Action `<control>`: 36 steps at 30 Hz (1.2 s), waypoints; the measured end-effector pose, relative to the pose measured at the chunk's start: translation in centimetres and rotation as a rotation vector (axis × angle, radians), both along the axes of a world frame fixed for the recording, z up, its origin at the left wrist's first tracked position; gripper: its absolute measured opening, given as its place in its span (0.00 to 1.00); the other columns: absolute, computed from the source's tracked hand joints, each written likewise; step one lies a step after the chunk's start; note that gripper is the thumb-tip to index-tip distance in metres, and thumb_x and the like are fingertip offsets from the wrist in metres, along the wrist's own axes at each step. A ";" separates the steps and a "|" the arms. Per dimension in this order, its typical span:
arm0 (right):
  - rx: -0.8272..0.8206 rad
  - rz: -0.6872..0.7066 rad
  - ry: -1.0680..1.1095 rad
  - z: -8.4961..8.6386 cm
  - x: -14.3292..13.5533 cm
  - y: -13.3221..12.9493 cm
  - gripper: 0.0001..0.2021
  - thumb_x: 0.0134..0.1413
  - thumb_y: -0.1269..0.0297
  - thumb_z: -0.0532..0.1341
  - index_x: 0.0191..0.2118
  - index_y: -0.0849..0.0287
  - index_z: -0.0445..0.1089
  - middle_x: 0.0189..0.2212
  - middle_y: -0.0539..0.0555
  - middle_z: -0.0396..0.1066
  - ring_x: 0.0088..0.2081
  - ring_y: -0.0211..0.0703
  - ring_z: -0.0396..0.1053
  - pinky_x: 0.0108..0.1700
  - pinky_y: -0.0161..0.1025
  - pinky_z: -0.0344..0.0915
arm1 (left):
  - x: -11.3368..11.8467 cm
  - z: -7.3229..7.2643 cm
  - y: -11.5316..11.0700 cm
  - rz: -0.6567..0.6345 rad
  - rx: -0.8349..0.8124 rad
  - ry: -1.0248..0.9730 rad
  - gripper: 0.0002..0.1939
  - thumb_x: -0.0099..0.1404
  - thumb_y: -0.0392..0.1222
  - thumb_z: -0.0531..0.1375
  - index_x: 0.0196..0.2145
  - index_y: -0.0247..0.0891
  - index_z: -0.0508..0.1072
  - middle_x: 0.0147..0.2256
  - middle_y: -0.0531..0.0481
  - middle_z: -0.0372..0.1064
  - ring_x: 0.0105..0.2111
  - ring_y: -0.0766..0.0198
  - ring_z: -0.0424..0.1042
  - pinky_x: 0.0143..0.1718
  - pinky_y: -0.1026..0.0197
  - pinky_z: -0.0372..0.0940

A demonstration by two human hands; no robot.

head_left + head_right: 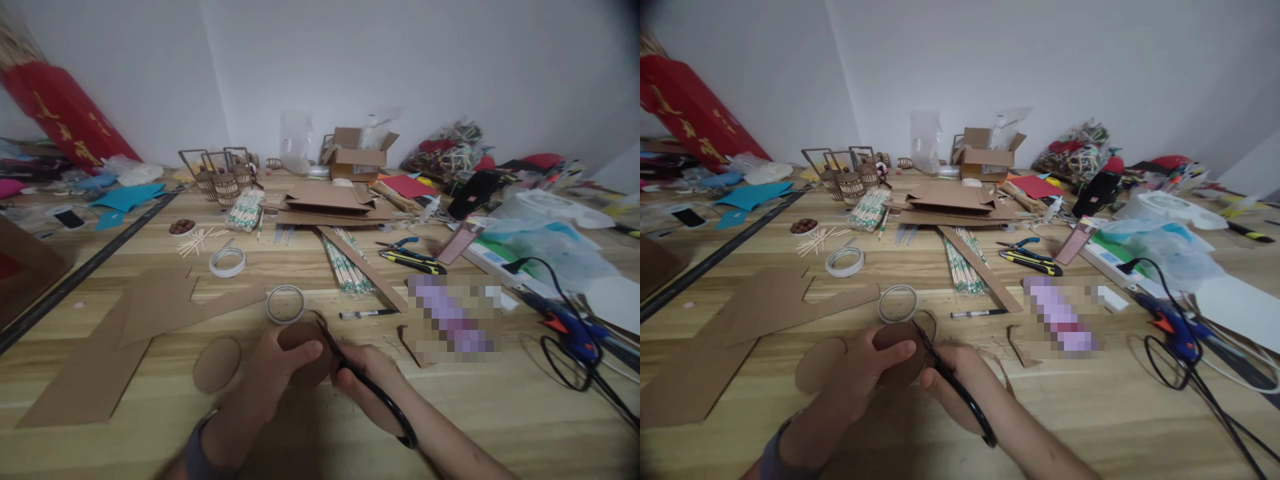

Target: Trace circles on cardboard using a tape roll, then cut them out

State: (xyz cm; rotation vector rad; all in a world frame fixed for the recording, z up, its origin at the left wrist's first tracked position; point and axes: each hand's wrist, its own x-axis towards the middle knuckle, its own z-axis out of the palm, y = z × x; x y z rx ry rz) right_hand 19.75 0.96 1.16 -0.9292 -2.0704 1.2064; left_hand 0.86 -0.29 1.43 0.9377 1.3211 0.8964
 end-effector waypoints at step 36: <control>0.045 0.024 -0.133 0.1 0.4 -0.4 0.44 0.56 0.22 0.41 0.45 0.61 0.70 0.30 0.54 0.72 0.28 0.44 0.67 0.28 0.36 0.60 | -1.1 1.3 0.3 -0.171 0.110 0.079 0.14 0.56 0.48 0.70 0.41 0.44 0.83 0.41 0.53 0.83 0.44 0.51 0.78 0.47 0.56 0.69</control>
